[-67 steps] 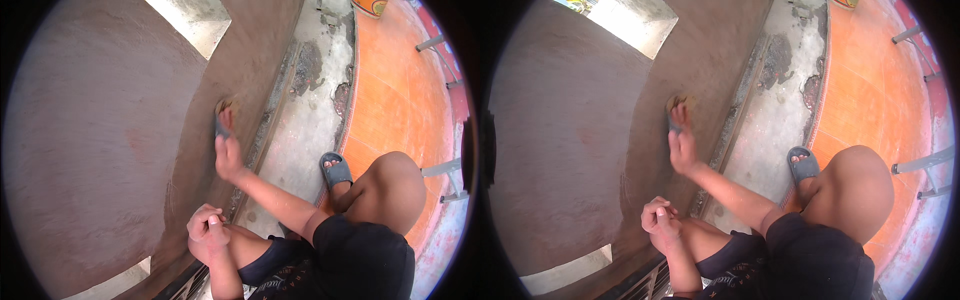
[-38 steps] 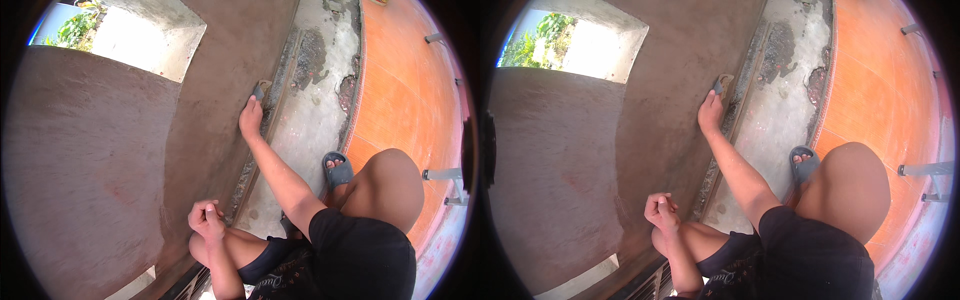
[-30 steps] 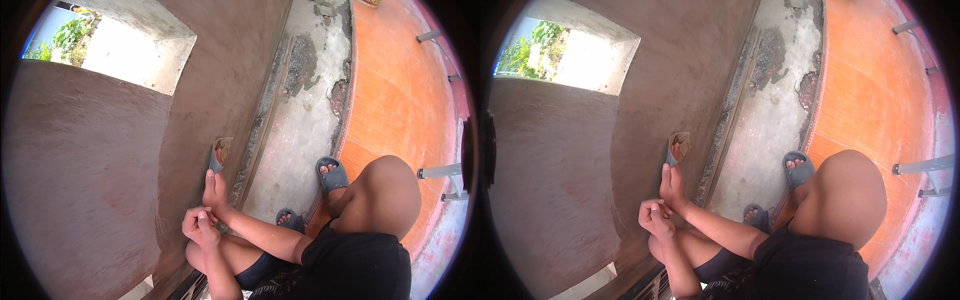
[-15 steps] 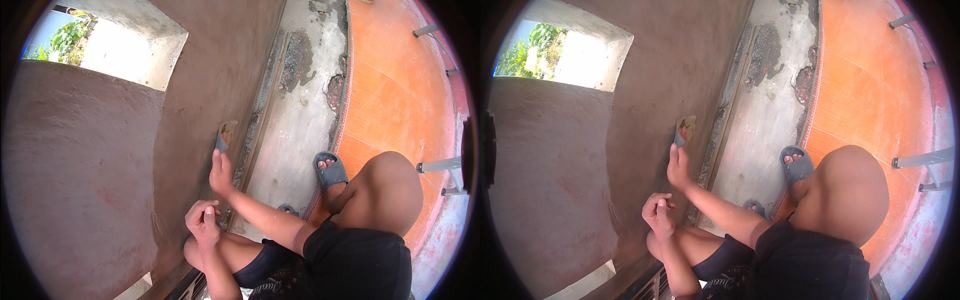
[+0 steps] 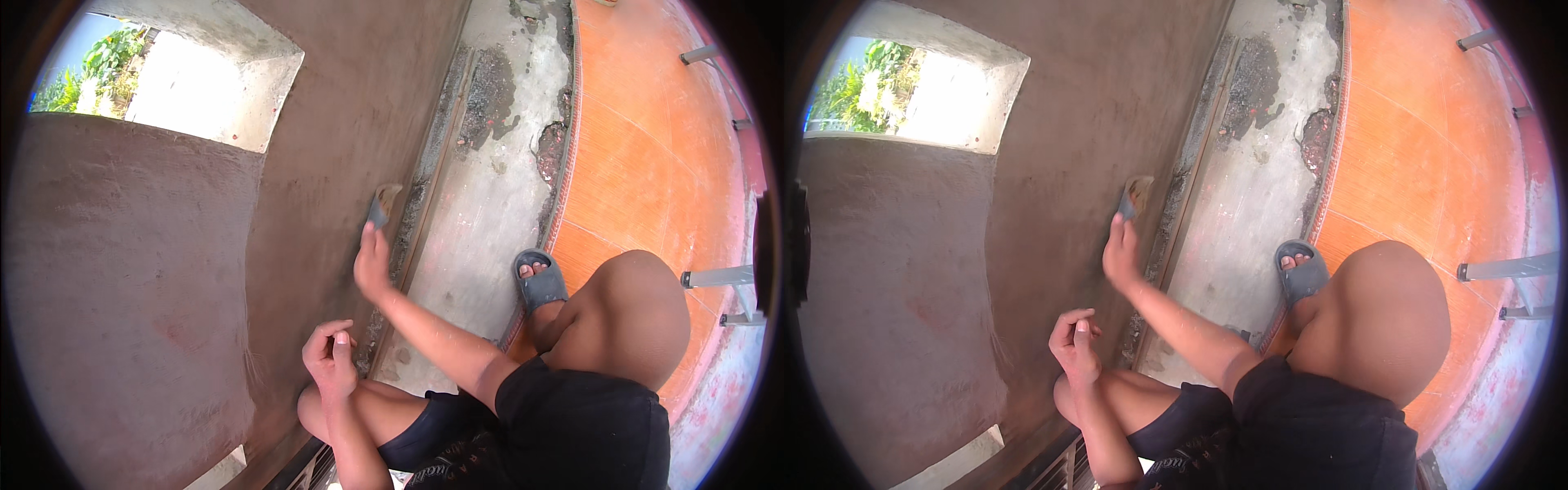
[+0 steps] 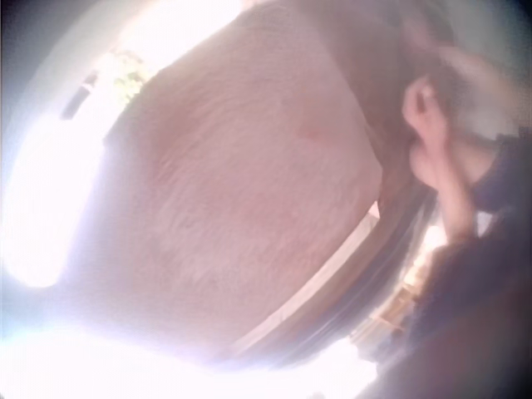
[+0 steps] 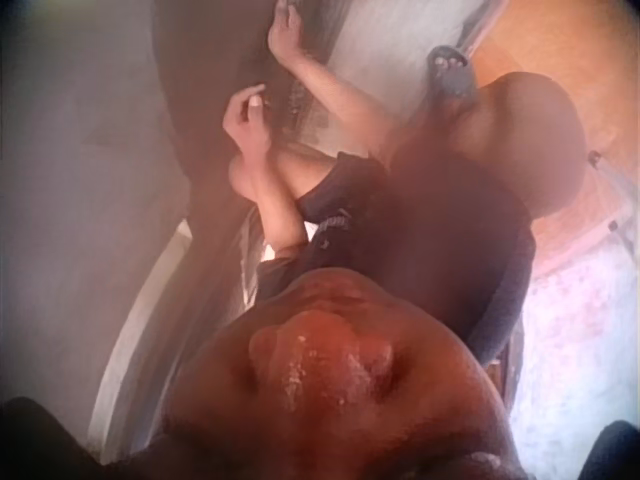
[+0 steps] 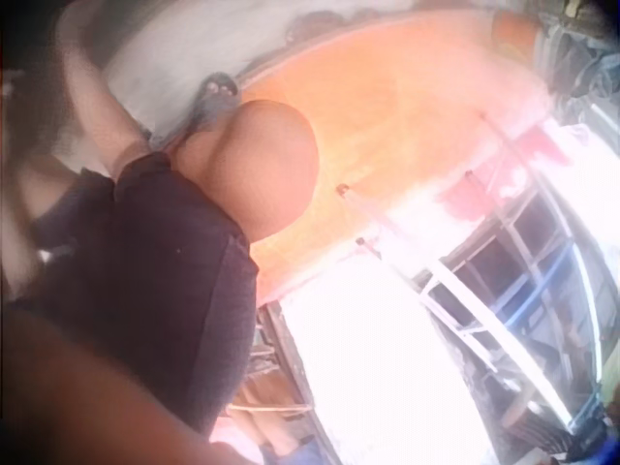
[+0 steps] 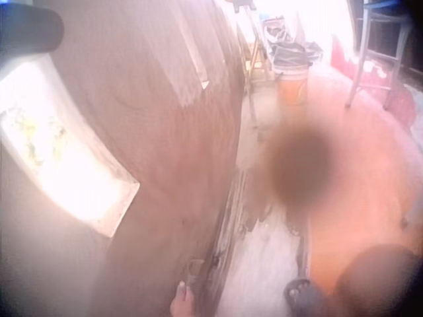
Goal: The person uses a trowel to smooth a freshly plastered wall surface. They repeatedly scrape and level the wet plaster along the lower wall section, moving the tool back and forth to even out the texture.
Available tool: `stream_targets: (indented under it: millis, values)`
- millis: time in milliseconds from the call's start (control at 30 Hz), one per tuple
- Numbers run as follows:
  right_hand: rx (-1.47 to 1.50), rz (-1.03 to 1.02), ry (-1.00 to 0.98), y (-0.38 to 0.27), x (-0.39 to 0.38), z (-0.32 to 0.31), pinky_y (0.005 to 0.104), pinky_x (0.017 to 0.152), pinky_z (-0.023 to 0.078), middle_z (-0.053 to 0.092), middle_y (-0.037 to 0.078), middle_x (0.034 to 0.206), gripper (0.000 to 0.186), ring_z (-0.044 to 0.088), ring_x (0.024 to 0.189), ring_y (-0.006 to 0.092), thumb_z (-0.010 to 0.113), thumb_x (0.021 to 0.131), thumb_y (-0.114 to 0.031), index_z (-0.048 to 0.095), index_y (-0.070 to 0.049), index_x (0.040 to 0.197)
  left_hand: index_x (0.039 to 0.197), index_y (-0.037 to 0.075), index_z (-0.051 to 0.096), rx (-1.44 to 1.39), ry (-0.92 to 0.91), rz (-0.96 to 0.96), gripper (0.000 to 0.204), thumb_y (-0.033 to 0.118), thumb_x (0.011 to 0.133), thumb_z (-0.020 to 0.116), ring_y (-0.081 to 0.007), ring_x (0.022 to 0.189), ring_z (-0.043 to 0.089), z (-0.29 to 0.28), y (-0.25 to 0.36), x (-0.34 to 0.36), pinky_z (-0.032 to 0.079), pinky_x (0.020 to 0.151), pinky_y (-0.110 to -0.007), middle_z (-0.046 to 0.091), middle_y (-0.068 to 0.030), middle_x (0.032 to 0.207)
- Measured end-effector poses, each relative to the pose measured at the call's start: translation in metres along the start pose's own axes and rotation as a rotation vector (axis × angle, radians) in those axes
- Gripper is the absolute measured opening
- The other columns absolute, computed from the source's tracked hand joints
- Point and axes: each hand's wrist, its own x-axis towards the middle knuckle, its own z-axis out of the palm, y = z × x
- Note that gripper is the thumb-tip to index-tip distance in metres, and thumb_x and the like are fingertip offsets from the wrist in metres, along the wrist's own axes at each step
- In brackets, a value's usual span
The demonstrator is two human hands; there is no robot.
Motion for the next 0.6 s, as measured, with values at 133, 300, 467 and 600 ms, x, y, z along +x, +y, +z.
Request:
stream_targets:
  millis: [133, 300, 467, 600]
  values:
    - [0.011, -0.178, 0.197, -0.004, 0.106, -0.017, 0.0451, 0.086, 0.044, 0.066, 0.023, 0.092, 0.055, 0.061, 0.086, 0.0353, 0.033, 0.109, -0.039, 0.059, 0.008, 0.098, 0.099, -0.001, 0.069, 0.071, -0.014, -0.031, 0.017, 0.011, 0.097, 0.058, -0.0095, 0.066, 0.055, -0.001, 0.001, 0.002, 0.046, 0.063, -0.026, 0.059, -0.0023, 0.076]
    - [-0.082, -0.141, -0.024, 0.046, 0.006, 0.000, 0.0370, 0.093, 0.042, 0.064, 0.016, 0.104, 0.047, 0.055, 0.095, 0.0233, 0.038, 0.110, -0.035, 0.058, 0.008, 0.112, 0.097, 0.000, 0.070, 0.003, 0.006, -0.062, 0.013, 0.008, 0.095, 0.061, -0.0089, 0.067, 0.056, 0.004, -0.005, 0.006, 0.045, 0.064, -0.025, 0.061, -0.0025, 0.074]
    - [0.012, 0.021, -0.085, 0.004, -0.006, 0.004, 0.0339, 0.081, 0.042, 0.056, 0.007, 0.087, 0.046, 0.047, 0.083, 0.0173, 0.038, 0.111, -0.035, 0.057, 0.007, 0.104, 0.096, -0.001, 0.071, 0.163, -0.034, -0.150, 0.011, 0.006, 0.093, 0.062, -0.0104, 0.071, 0.057, 0.006, -0.003, 0.006, 0.047, 0.070, -0.026, 0.062, -0.0035, 0.075]
    - [0.046, -0.210, 0.126, -0.033, 0.063, -0.001, 0.0391, 0.081, 0.044, 0.061, 0.016, 0.086, 0.052, 0.053, 0.081, 0.0237, 0.036, 0.111, -0.037, 0.056, 0.008, 0.094, 0.095, 0.001, 0.071, 0.152, -0.013, -0.102, 0.009, 0.004, 0.091, 0.063, -0.0133, 0.069, 0.059, 0.002, 0.001, 0.008, 0.049, 0.070, -0.028, 0.065, -0.0061, 0.077]
